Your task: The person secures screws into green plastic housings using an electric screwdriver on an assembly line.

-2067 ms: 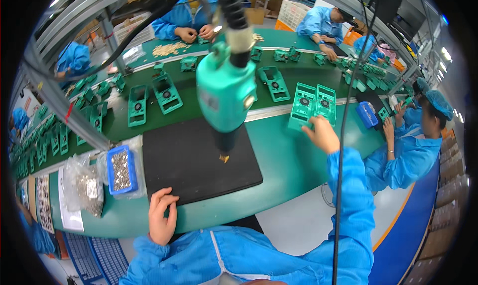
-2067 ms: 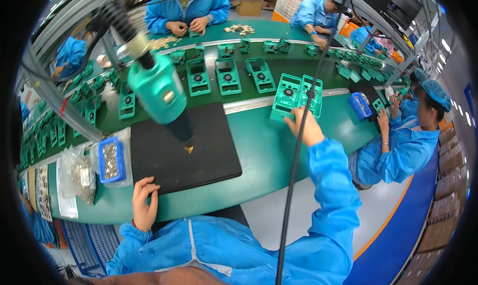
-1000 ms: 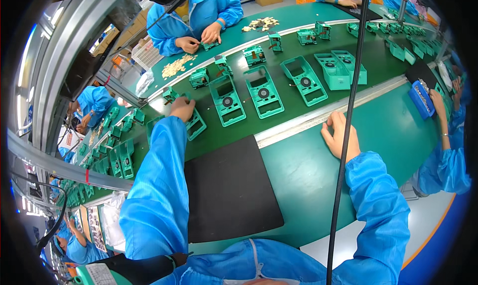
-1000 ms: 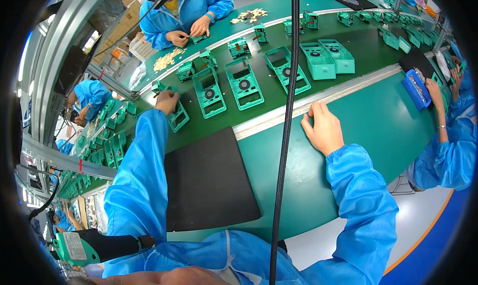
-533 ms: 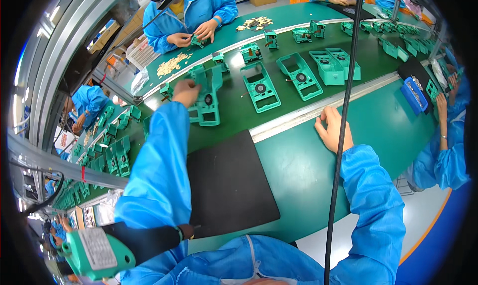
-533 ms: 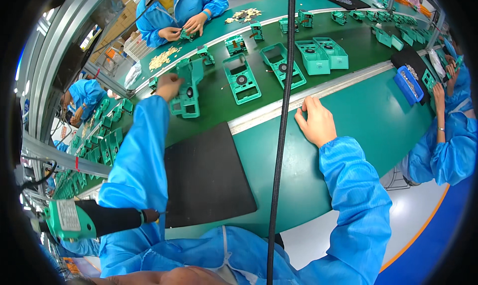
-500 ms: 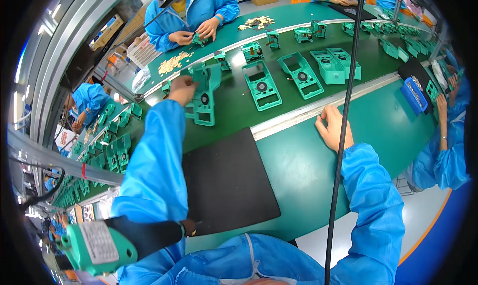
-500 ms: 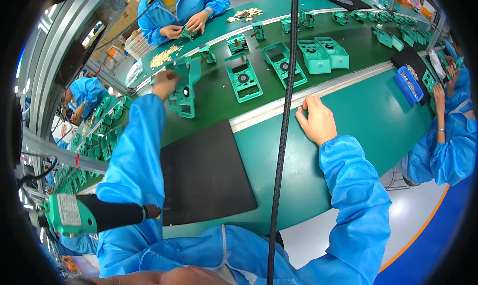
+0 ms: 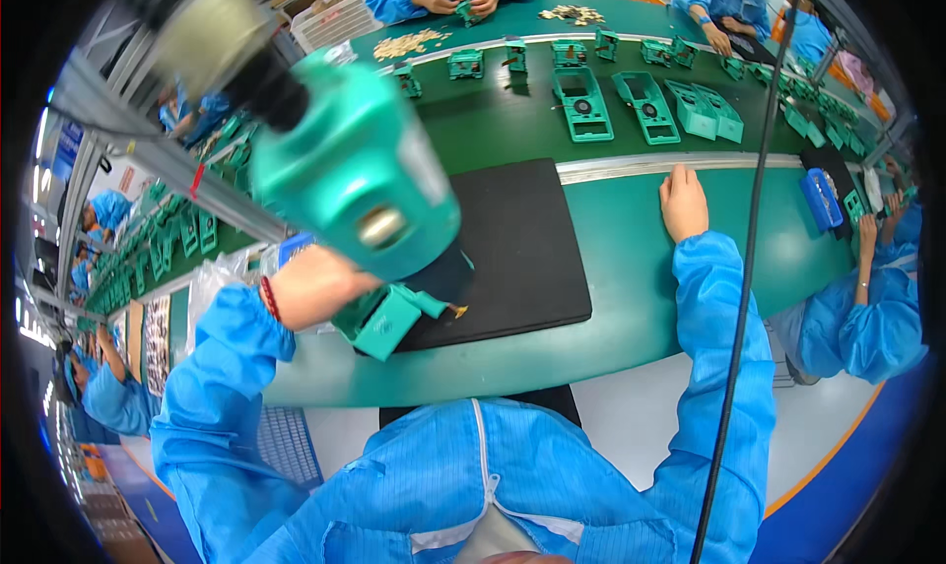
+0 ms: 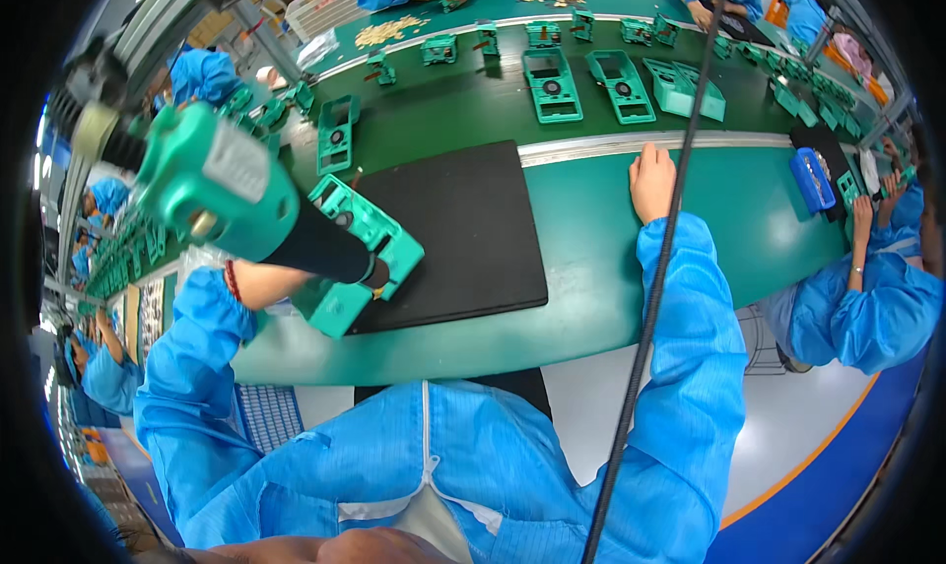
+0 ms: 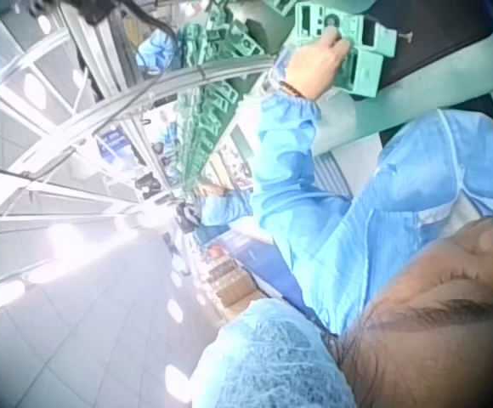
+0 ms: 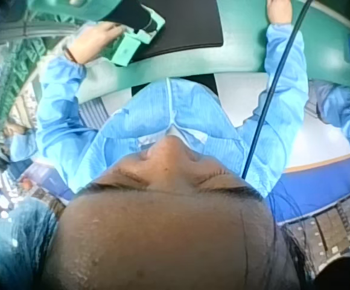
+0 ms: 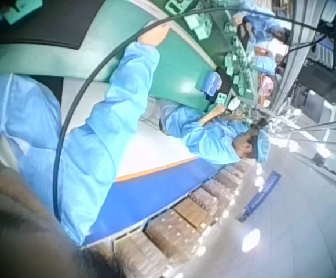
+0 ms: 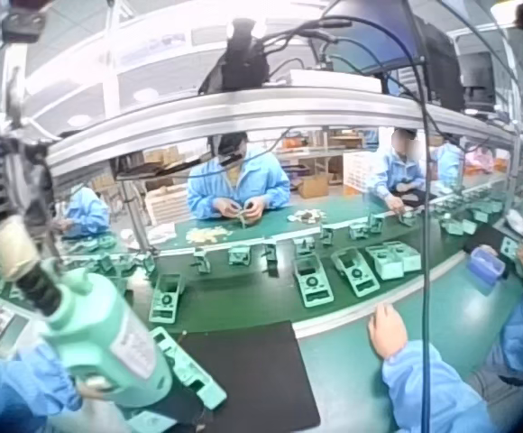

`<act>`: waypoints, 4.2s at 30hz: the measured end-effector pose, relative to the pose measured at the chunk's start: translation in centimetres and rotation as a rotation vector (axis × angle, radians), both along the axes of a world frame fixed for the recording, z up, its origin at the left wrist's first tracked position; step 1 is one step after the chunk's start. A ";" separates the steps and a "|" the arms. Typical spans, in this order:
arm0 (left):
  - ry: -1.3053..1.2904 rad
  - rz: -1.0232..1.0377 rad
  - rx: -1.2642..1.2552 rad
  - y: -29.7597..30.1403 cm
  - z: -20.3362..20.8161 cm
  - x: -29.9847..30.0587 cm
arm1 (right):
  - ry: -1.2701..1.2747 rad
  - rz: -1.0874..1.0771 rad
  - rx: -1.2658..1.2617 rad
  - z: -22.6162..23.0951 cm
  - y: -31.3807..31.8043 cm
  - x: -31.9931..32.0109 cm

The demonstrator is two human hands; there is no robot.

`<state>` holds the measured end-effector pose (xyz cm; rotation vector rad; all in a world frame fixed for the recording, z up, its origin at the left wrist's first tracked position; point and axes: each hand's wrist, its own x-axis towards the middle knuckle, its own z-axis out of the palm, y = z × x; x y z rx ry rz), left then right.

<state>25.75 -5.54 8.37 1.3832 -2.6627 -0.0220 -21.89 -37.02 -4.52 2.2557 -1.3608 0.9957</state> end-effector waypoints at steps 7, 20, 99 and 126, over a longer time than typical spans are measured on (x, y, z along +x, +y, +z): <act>-0.157 -0.342 -0.157 7.4 -2.3 -4.6 | -0.279 0.152 0.347 4.3 11.4 7.5; 0.128 -0.100 -0.219 9.9 -9.1 -8.4 | -0.207 0.302 0.633 2.8 25.4 11.9; 0.702 0.454 -0.334 12.3 -9.7 -6.7 | -0.672 1.562 1.226 13.1 32.1 28.1; 0.194 0.938 -0.292 7.5 -12.6 10.1 | -0.819 1.284 0.994 7.7 32.6 29.4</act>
